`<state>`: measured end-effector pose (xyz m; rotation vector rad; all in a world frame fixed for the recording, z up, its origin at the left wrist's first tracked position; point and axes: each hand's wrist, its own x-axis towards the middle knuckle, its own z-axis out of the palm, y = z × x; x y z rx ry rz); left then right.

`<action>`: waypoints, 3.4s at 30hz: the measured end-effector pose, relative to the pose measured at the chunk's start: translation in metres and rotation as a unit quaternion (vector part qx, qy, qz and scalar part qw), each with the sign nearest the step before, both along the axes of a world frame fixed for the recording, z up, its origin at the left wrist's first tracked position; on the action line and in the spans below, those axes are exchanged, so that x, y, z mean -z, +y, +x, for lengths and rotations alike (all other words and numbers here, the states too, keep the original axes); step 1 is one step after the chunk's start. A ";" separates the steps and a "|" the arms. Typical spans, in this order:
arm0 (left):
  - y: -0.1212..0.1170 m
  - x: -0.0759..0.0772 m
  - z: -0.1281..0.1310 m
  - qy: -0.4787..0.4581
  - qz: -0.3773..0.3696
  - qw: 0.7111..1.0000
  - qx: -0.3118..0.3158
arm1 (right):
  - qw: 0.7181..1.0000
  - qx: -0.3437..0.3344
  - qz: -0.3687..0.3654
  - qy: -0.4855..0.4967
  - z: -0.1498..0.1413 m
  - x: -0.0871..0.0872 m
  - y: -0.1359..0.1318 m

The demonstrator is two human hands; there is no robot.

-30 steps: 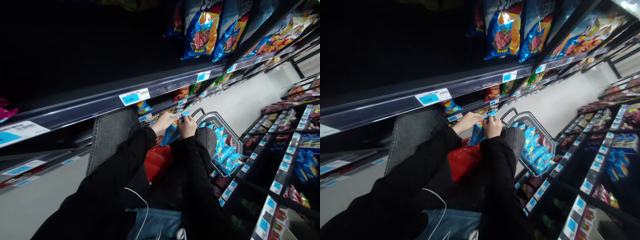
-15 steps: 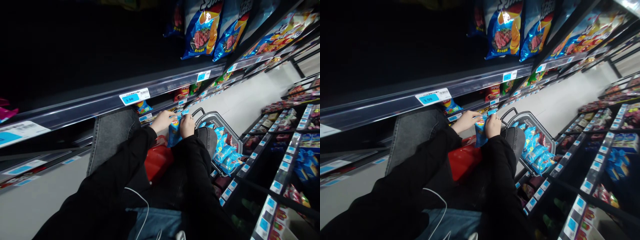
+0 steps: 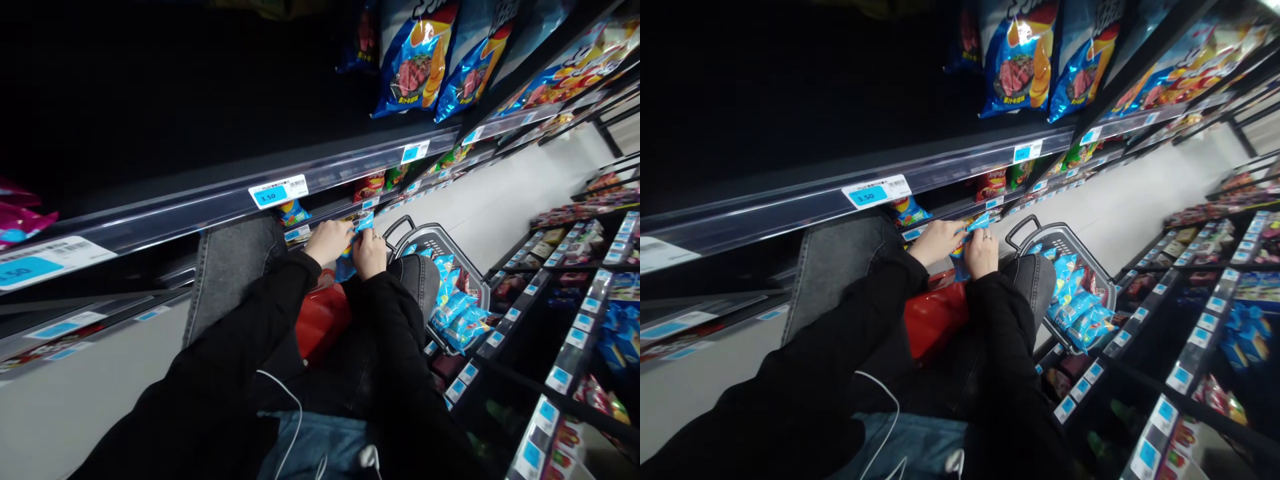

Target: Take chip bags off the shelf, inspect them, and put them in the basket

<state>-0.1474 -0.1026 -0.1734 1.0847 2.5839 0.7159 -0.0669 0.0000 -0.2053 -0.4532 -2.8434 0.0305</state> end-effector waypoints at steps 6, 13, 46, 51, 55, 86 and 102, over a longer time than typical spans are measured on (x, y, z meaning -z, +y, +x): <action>-0.006 -0.003 -0.006 0.006 0.065 0.995 0.077 | 0.996 -0.054 -0.036 0.061 0.004 0.005 0.006; -0.011 -0.006 -0.012 -0.093 0.215 0.972 0.020 | 0.990 -0.110 -0.060 0.071 0.007 0.001 0.012; 0.005 0.018 0.004 -0.035 0.209 0.976 -0.056 | 0.842 0.034 -0.493 0.217 0.036 -0.024 0.066; 0.006 0.007 0.008 -0.081 0.212 0.971 0.078 | 0.855 -0.026 -0.510 0.088 0.028 -0.028 0.043; 0.008 0.008 0.006 -0.147 0.207 0.967 0.017 | 0.835 -0.034 -0.542 0.083 0.026 -0.030 0.038; 0.011 0.013 0.019 0.045 0.107 0.981 -0.153 | 0.901 0.044 -0.425 0.079 0.029 -0.025 0.028; 0.010 0.005 0.022 0.024 0.056 0.985 -0.162 | 0.802 0.039 -0.596 0.020 0.032 -0.031 0.029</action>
